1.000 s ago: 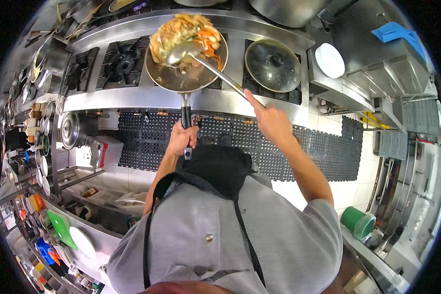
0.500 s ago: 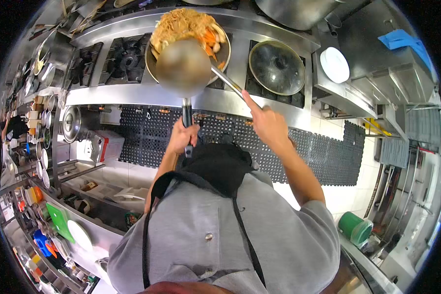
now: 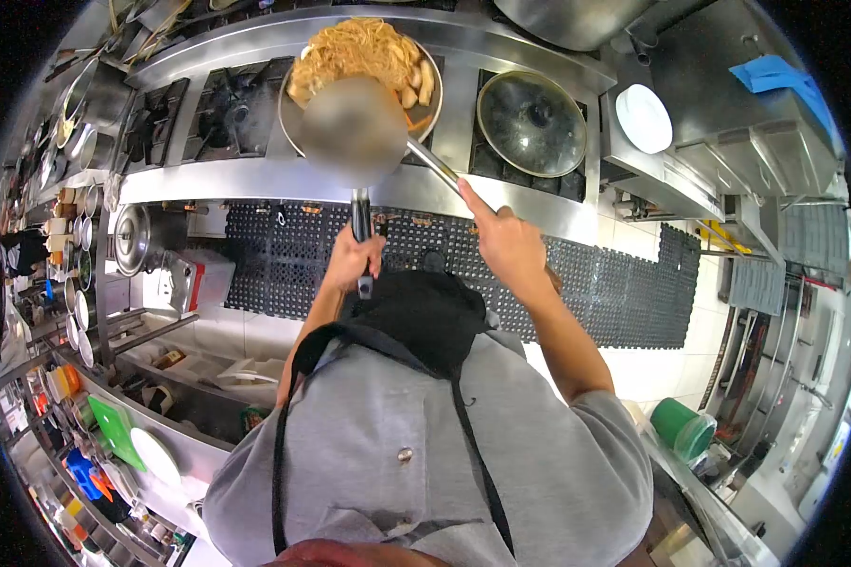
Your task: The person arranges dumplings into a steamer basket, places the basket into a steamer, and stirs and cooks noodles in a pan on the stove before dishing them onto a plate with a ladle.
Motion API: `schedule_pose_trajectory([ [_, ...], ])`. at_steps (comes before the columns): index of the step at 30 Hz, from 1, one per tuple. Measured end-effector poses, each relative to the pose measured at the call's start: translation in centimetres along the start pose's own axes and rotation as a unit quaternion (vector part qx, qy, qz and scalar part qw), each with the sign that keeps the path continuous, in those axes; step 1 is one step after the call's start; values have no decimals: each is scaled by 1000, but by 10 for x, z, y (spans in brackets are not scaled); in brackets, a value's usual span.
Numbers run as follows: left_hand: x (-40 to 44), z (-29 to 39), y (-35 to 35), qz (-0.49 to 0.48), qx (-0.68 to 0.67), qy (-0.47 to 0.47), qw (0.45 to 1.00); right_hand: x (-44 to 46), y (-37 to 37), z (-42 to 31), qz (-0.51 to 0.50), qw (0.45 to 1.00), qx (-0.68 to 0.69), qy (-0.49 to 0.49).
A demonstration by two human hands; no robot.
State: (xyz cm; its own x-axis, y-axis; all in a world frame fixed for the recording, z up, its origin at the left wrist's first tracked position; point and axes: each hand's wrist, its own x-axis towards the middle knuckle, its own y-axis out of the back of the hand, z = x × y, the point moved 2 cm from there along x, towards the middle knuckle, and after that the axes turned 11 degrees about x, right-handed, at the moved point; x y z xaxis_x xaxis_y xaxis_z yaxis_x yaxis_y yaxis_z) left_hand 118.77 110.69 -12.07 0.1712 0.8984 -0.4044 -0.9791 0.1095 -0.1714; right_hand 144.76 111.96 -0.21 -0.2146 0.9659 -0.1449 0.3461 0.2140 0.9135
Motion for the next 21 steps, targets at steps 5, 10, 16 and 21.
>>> schedule_pose_trajectory([
  [5, 14, 6, 13, -28, 18, 25, 999, -42, 27, 6, -76, 977, 194, -42],
  [10, 22, 0, 7, -21, -2, 52, 998, 6, 3, 11, 13, 988, 155, -8],
  [16, 27, 7, 4, -24, -49, 73, 996, 16, -24, 9, -35, 995, 93, 10],
  [21, 29, 11, 3, -17, -48, 74, 996, -34, 21, 16, -82, 988, 125, -27],
])
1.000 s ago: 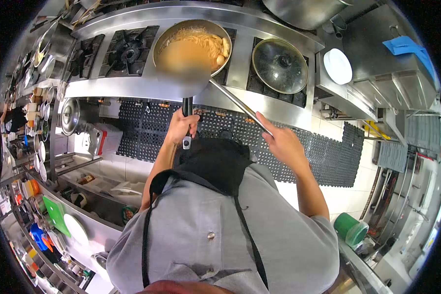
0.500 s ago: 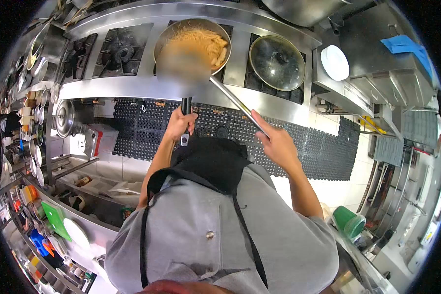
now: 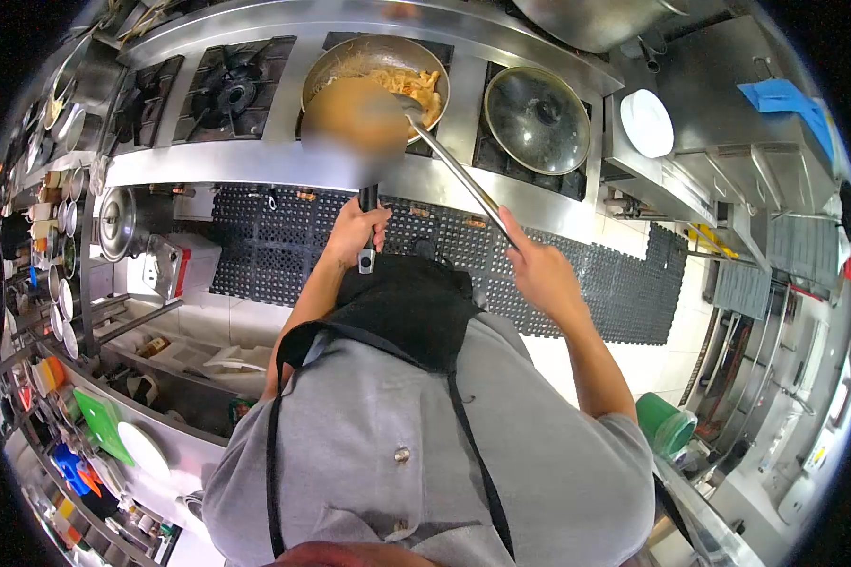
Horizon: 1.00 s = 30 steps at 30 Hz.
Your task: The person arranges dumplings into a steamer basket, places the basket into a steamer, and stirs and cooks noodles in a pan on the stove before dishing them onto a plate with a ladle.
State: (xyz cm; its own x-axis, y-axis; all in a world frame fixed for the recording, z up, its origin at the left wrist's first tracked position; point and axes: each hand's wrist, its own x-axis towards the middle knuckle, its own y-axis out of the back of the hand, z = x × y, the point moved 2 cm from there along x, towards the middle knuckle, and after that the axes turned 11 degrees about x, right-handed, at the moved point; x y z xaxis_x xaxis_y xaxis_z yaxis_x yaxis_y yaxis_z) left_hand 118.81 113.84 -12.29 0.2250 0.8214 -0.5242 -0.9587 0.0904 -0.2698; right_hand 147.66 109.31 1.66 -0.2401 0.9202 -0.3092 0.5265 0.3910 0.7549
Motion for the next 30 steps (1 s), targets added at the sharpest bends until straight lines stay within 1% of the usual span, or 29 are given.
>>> schedule_pose_trajectory([
  [4, -2, 1, -1, -6, 24, 17, 1000, 63, -27, 6, -2, 999, -40, -20],
  [6, 3, 0, 2, -12, 15, 11, 1000, 85, -47, 4, 79, 993, -84, 17],
  [7, 4, -1, 4, -12, 4, 4, 1000, 78, -45, 1, 76, 993, -83, 16],
  [9, 9, -2, 7, -5, -1, 11, 1000, 62, -37, -6, 40, 999, -6, -19],
  [10, 9, -2, 7, -4, 1, 2, 1000, 53, -38, 7, 68, 993, 60, 75],
  [11, 11, -2, 5, -3, 3, -8, 1000, 56, -42, 21, 65, 993, 59, 78],
  [12, 11, -3, 4, 0, 7, -8, 1000, 59, -42, 21, 67, 989, 53, 119],
  [14, 13, -1, 4, 1, 2, -11, 1000, 71, -49, 21, 73, 984, 51, 157],
  [16, 11, -4, 2, 4, -9, -8, 1000, 86, -62, -6, 75, 996, -49, -4],
  [17, 13, -2, 4, 3, -9, -3, 1000, 90, -67, -11, 74, 996, -48, -1],
  [19, 13, 1, 6, 4, -7, 5, 1000, 93, -74, -19, 116, 993, 6, 10],
  [21, 14, 1, 2, 4, 0, -4, 1000, 96, -79, -18, 116, 993, 15, 1],
  [23, 13, 0, 0, 2, -2, 8, 1000, 93, -79, -18, -7, 996, 86, 11],
  [24, 14, 3, 1, 5, -4, 13, 1000, 83, -78, -4, 14, 997, 65, 42],
  [27, 14, 3, 4, 7, -4, 20, 1000, 64, -39, 19, -21, 996, 85, 30],
  [29, 13, 1, 6, 3, -7, 20, 1000, 67, -26, 19, 35, 999, -3, -30],
  [30, 14, 0, 7, -6, -6, 20, 1000, 70, -29, 14, 36, 999, -2, -32],
])
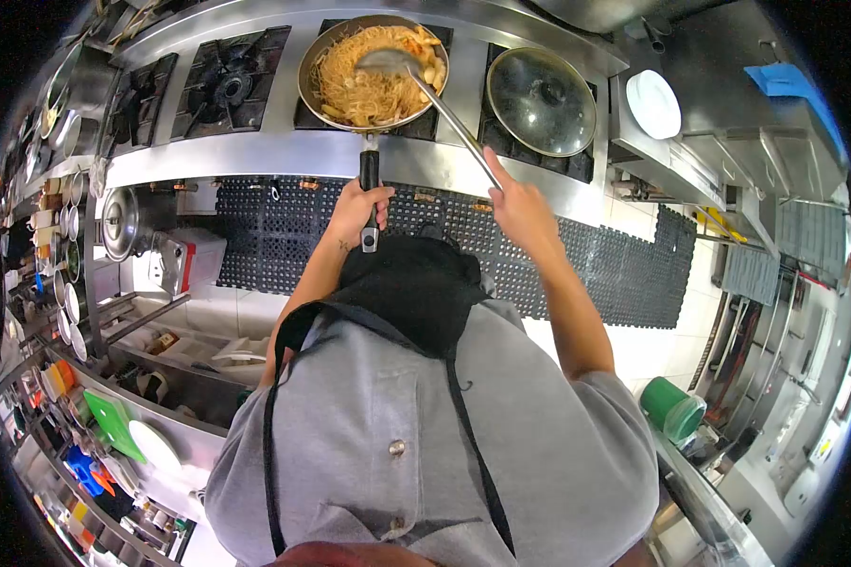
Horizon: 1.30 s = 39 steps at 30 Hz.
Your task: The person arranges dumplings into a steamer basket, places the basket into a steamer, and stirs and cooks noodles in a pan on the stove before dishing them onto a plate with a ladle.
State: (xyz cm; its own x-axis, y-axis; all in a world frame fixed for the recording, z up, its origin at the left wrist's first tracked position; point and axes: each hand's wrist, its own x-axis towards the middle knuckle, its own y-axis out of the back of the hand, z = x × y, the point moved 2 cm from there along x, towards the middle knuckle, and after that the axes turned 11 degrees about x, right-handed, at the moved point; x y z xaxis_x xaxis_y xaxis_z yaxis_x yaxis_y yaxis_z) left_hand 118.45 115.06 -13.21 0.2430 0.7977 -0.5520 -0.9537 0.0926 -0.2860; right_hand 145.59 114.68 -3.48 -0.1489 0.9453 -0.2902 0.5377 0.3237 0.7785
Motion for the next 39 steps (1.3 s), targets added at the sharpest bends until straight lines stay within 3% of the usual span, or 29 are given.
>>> schedule_pose_trajectory([
  [3, 1, -1, 1, -19, 4, -7, 1000, 12, -13, -19, 16, 1000, 17, -17],
  [5, 0, -1, 1, -18, 3, -5, 1000, 8, -24, -19, -16, 991, 133, -3],
  [7, 0, 3, 0, -20, 2, -5, 1000, -10, -25, -6, -35, 986, 159, 25],
  [9, -2, 4, 2, -9, 14, 6, 1000, -29, -16, -2, -110, 976, 188, -10],
  [10, 0, 1, 3, -6, 11, 7, 1000, -30, -9, -5, -76, 990, 121, -7],
  [13, 4, -3, 5, -22, -9, -14, 1000, -8, -2, -20, -35, 994, 89, -51],
  [14, 4, -1, 4, -19, -7, -8, 1000, 4, -7, -10, 12, 994, 111, 21],
  [17, 2, 3, 4, -18, -11, 0, 1000, 43, -9, -15, 86, 991, 94, 49],
  [18, 1, 1, 2, -20, -19, 1, 1000, 52, -10, -23, 89, 991, 94, 44],
  [20, 0, 0, 0, -23, -13, 3, 1000, 65, -13, -39, -10, 995, 36, -92],
  [21, 1, 3, 1, -20, -11, -1, 1000, 58, -16, -32, -7, 995, 37, -92],
  [24, 0, 6, 5, -11, 11, 2, 1000, 30, -13, 6, -15, 988, 133, 81],
  [27, 0, 2, 9, -12, 18, -7, 1000, 29, 15, -13, 46, 990, 85, 105],
  [29, 0, 0, 8, -16, 13, 3, 1000, 52, 12, -12, 52, 992, 81, 86],
  [31, 4, 1, 10, -11, 0, -7, 1000, 71, 1, -10, 1, 998, 52, -35],
  [33, 8, 4, 14, -10, 4, -6, 1000, 57, -13, -5, 12, 993, 116, -4],
  [35, 7, 2, 14, -7, 12, 9, 1000, 26, -8, -23, -109, 941, 300, -107],
  [39, 7, 2, 15, 10, 38, 13, 999, 4, 1, -12, -98, 913, 381, -112],
])
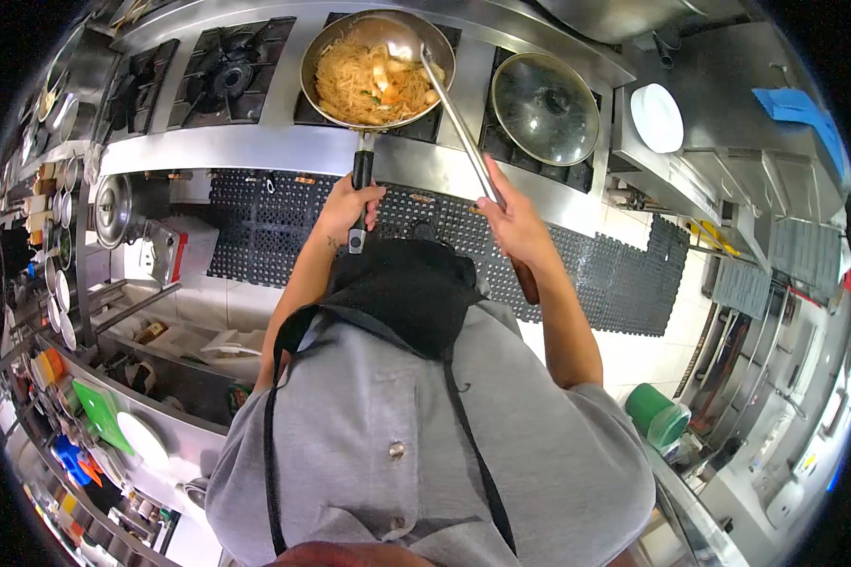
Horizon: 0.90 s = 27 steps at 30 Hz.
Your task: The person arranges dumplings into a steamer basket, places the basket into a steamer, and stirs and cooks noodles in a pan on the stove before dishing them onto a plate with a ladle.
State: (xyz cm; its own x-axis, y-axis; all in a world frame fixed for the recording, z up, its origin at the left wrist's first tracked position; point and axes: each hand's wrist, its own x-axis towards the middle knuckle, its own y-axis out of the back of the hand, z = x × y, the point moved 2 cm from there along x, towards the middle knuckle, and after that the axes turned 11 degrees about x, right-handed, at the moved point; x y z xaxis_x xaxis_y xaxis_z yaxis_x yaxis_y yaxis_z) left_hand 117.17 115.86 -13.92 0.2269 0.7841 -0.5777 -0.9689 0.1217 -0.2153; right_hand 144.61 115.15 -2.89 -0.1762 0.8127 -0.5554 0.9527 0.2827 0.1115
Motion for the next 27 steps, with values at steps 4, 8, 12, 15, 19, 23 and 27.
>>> schedule_pose_trajectory([
  [4, 5, -4, 0, 1, -3, 0, 1000, 32, 24, -4, 73, 972, -178, 134],
  [8, 2, 0, -2, -7, -5, 19, 1000, 62, 16, 0, 15, 998, -58, -21],
  [12, -2, 5, -4, 21, 33, 14, 999, 52, -2, -6, -150, 972, 149, -108],
  [15, -8, 12, 0, 30, 36, 17, 999, 37, 11, -14, -188, 935, 253, -161],
  [19, -14, 13, 13, 40, 56, 0, 998, 6, 24, -40, -106, 983, 106, -107],
  [23, -18, 19, 30, 36, 87, -7, 996, 10, 39, -49, -87, 995, -52, 19],
  [27, -17, 26, 52, 8, 110, 0, 994, 54, 35, -56, 6, 975, -216, 51],
])
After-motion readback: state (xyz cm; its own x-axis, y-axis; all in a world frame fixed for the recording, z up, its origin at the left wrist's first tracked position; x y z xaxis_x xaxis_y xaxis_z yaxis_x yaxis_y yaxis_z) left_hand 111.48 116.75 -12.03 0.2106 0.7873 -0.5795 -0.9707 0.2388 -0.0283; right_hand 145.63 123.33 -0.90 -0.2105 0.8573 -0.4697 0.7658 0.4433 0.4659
